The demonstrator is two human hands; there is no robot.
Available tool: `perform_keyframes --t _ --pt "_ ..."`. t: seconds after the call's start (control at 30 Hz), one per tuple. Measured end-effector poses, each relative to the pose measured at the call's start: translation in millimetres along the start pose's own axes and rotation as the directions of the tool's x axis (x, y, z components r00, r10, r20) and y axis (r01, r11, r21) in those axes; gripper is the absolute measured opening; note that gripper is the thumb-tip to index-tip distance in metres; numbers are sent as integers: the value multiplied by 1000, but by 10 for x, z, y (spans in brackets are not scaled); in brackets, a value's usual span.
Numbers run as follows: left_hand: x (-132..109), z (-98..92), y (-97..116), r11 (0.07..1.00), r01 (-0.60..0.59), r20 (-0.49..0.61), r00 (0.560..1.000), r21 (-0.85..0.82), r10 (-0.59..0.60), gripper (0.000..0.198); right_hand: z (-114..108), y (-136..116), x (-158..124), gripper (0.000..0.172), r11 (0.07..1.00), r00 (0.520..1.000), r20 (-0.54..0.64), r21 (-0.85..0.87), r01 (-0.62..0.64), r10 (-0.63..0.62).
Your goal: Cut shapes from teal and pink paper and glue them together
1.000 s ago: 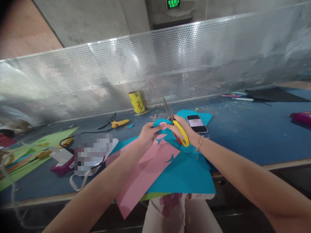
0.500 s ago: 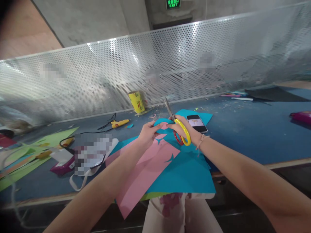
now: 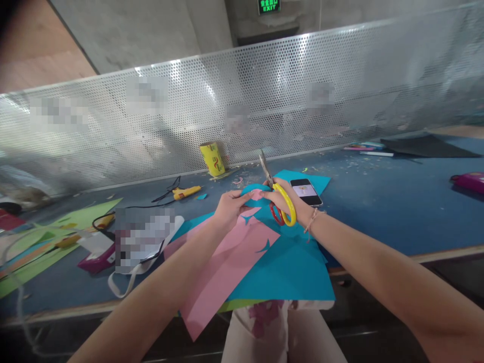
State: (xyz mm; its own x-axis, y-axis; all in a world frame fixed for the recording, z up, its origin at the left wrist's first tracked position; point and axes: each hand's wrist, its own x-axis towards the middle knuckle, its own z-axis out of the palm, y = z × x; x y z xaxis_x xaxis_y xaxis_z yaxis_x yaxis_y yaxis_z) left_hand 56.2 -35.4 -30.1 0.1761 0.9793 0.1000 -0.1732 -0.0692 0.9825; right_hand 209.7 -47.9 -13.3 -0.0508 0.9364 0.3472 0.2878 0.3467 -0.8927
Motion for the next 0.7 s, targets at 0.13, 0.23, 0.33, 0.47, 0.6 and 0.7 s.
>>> perform_keyframes --t 0.13,0.23,0.33,0.47,0.6,0.7 --pt "25 -10 -17 1000 4 -16 1000 25 -4 32 10 27 1 26 1000 1000 -9 -12 28 -28" --pt "42 -14 -26 999 11 -38 999 46 -9 32 23 45 -2 28 1000 1000 6 13 20 -21" --pt "36 -8 -21 999 25 -44 999 39 -23 31 32 56 -5 27 999 1000 3 38 20 -20" --pt "10 12 -4 999 44 -2 999 5 -44 31 41 70 -2 25 999 999 -1 25 39 -39" --pt "-2 23 13 996 43 -5 999 79 -43 40 45 50 2 26 998 998 5 -12 65 -65" --pt "1 14 21 991 47 -26 999 122 -44 51 34 6 -5 28 995 997 13 -54 79 -78"
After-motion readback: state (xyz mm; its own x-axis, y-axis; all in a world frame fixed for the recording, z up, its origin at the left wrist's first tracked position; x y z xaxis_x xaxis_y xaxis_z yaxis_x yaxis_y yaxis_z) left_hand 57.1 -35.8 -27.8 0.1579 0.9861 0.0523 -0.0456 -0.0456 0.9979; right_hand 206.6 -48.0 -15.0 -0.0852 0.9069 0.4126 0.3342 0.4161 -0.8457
